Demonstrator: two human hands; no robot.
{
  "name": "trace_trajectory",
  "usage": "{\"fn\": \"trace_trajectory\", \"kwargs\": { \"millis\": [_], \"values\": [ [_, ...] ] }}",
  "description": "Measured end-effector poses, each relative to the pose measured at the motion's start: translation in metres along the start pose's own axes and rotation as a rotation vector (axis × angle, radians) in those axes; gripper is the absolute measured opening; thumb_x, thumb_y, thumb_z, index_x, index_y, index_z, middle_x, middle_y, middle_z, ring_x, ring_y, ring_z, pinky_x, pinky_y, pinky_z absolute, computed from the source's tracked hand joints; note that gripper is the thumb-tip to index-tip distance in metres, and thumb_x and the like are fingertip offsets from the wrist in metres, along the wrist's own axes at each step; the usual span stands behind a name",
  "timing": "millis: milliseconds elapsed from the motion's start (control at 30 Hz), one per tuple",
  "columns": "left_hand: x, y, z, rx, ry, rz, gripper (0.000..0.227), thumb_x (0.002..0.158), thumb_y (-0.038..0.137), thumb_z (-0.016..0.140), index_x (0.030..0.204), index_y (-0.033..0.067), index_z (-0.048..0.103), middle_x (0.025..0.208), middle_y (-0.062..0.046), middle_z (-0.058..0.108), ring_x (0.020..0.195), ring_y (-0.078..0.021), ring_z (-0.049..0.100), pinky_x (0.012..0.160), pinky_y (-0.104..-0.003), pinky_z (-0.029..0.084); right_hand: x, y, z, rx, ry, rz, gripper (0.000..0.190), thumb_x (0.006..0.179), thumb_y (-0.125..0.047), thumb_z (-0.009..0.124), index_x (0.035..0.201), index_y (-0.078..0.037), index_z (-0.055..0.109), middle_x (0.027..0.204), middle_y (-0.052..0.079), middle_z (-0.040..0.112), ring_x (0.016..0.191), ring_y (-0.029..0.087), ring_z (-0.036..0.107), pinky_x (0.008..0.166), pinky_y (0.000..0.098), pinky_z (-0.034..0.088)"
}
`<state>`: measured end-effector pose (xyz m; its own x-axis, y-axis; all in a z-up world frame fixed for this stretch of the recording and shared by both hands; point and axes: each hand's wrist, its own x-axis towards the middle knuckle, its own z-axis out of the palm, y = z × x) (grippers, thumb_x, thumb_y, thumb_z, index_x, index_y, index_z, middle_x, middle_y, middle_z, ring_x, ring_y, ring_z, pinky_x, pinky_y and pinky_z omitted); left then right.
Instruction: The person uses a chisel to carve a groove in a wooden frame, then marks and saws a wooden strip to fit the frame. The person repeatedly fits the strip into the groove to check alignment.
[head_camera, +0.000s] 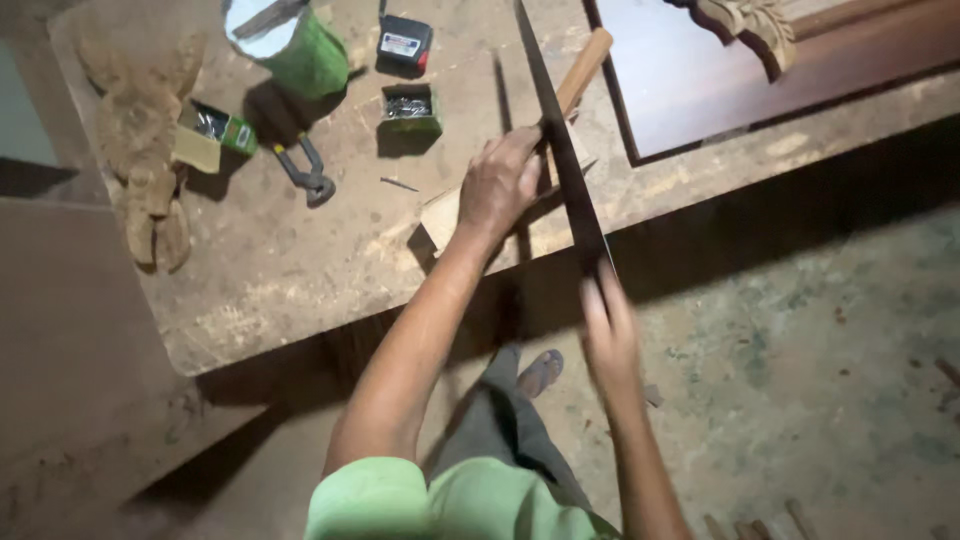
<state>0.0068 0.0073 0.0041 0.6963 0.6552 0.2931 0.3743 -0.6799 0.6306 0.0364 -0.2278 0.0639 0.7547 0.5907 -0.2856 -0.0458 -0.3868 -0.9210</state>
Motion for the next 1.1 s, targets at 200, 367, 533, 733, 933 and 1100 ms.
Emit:
{"fn": "trace_trajectory", "kwargs": {
  "millis": [200, 367, 533, 733, 933, 1100],
  "values": [
    [-0.009, 0.001, 0.003, -0.031, 0.041, 0.037, 0.038, 0.090, 0.010, 0.069, 0.127, 0.0053, 0.066, 0.127, -0.014, 0.069, 0.114, -0.0361, 0.066, 0.100, -0.047, 0.051, -0.152, 0.058, -0.075, 0.038, 0.033, 0.228, 0.037, 0.099, -0.014, 0.053, 0.130, -0.002, 0.067, 0.078, 0.002, 0.067, 0.051, 0.005, 0.044, 0.046, 0.0226, 0.034],
    [-0.012, -0.007, 0.008, 0.055, 0.034, 0.044, 0.037, 0.088, 0.009, 0.067, 0.124, 0.0053, 0.067, 0.129, -0.013, 0.069, 0.116, -0.0339, 0.066, 0.104, -0.045, 0.052, 0.064, 0.011, 0.035, -0.021, -0.003, -0.323, 0.043, 0.105, -0.020, 0.053, 0.142, 0.002, 0.057, 0.110, 0.021, 0.070, 0.089, 0.024, 0.067, 0.080, 0.0361, 0.053],
    [-0.013, -0.012, 0.019, -0.009, 0.003, -0.038, 0.037, 0.089, 0.010, 0.067, 0.126, 0.0067, 0.068, 0.129, -0.013, 0.070, 0.113, -0.0333, 0.066, 0.098, -0.045, 0.052, -0.008, 0.031, 0.003, -0.143, 0.065, -0.553, 0.032, 0.116, -0.015, 0.054, 0.136, 0.010, 0.057, 0.127, 0.025, 0.069, 0.114, 0.031, 0.066, 0.097, 0.0413, 0.051],
    [-0.009, -0.002, 0.007, -0.046, 0.008, -0.006, 0.039, 0.088, 0.009, 0.070, 0.127, 0.0055, 0.067, 0.124, -0.015, 0.070, 0.109, -0.0369, 0.066, 0.097, -0.046, 0.052, -0.159, 0.080, -0.067, -0.048, 0.093, 0.276, 0.028, 0.100, -0.017, 0.059, 0.114, 0.001, 0.075, 0.069, 0.007, 0.058, 0.053, 0.012, 0.048, 0.049, 0.0300, 0.037],
    [-0.009, -0.003, 0.002, 0.028, 0.048, 0.072, 0.039, 0.085, 0.005, 0.067, 0.124, 0.0029, 0.067, 0.123, -0.015, 0.070, 0.111, -0.0370, 0.066, 0.100, -0.045, 0.053, 0.102, 0.037, 0.054, 0.022, -0.015, -0.461, 0.039, 0.109, -0.019, 0.052, 0.141, 0.003, 0.058, 0.126, 0.022, 0.072, 0.112, 0.028, 0.071, 0.097, 0.0377, 0.053],
    [-0.008, -0.003, 0.003, -0.019, 0.057, 0.057, 0.037, 0.088, 0.008, 0.070, 0.124, 0.0040, 0.067, 0.124, -0.015, 0.070, 0.110, -0.0373, 0.066, 0.096, -0.046, 0.052, -0.039, 0.084, -0.007, -0.154, 0.012, 0.075, 0.042, 0.109, -0.016, 0.051, 0.147, -0.003, 0.064, 0.074, 0.017, 0.054, 0.064, 0.020, 0.050, 0.058, 0.0348, 0.042]
  ]
}}
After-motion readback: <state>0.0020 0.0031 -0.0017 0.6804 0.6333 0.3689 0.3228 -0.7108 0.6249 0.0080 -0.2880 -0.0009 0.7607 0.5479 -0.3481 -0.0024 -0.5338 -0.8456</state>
